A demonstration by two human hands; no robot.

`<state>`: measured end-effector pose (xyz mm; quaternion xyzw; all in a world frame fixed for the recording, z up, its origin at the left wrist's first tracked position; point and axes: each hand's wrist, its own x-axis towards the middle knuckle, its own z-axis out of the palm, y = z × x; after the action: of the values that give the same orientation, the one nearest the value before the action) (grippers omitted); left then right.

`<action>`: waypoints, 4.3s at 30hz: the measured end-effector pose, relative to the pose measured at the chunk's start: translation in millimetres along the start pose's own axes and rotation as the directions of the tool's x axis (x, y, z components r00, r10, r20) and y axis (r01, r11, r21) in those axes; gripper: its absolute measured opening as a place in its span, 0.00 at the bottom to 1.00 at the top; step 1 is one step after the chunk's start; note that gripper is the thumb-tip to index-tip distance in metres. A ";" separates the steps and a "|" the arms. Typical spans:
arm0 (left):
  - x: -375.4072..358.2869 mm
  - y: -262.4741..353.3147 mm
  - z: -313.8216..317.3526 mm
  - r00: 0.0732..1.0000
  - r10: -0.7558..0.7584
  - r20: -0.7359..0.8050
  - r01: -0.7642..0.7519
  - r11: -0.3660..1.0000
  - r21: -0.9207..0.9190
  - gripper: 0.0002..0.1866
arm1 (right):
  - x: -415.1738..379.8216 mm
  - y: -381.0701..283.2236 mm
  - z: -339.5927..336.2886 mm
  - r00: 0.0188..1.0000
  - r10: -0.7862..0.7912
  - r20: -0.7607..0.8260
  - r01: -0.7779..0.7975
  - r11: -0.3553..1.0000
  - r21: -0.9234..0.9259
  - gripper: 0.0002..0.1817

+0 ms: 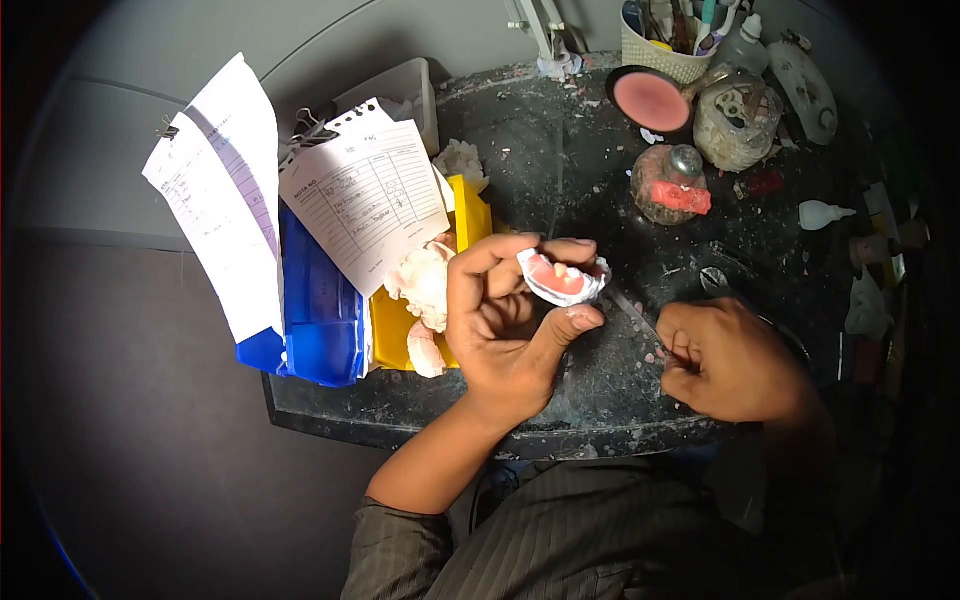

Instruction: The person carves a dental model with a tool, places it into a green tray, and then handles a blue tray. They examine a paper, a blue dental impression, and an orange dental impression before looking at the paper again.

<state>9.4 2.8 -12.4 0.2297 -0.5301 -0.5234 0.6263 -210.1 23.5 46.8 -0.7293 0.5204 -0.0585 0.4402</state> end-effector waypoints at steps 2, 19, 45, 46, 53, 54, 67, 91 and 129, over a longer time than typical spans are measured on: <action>-1.3 0.1 1.0 1.000 0.000 -0.031 0.000 1.000 0.016 0.31 | -0.4 7.6 0.7 0.994 -0.051 -0.095 0.070 0.974 0.215 0.05; -17.5 14.1 5.3 0.987 0.018 0.159 -0.066 0.951 0.303 0.34 | 18.3 10.6 13.8 0.568 -0.526 -0.633 0.794 0.552 0.254 0.07; -19.7 25.7 6.4 0.984 -0.080 0.159 0.007 0.910 0.414 0.37 | 17.8 11.6 13.1 0.616 -0.556 -0.558 0.767 0.583 0.267 0.08; -19.5 25.9 6.2 0.984 -0.080 0.160 0.007 0.910 0.414 0.37 | 17.5 11.4 13.0 0.619 -0.555 -0.555 0.764 0.590 0.261 0.08; -18.8 25.7 4.0 0.979 -0.084 0.186 0.011 0.930 0.367 0.38 | 16.0 11.0 12.5 0.626 -0.556 -0.546 0.755 0.606 0.248 0.08; -18.7 26.0 4.0 0.978 -0.088 0.189 0.012 0.929 0.371 0.38 | 15.8 10.9 12.5 0.626 -0.556 -0.546 0.756 0.606 0.248 0.08; -16.7 25.9 2.9 0.977 -0.105 0.187 0.054 0.963 0.263 0.37 | 12.6 9.1 11.4 0.672 -0.525 -0.522 0.725 0.611 0.317 0.08; -17.2 19.4 1.5 0.974 -0.101 0.202 0.064 0.981 0.184 0.37 | 15.0 9.4 19.9 0.630 -0.372 -0.682 0.753 0.509 0.417 0.09; -5.2 17.1 7.1 0.839 -0.540 0.072 0.541 0.841 0.005 0.17 | 19.5 10.8 18.2 0.581 -0.622 -0.524 0.741 0.671 0.025 0.09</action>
<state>10.6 15.3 2.1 0.3463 -0.4619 -0.6904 0.4360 -199.0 17.5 20.9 -0.7761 0.2766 -0.4633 0.3264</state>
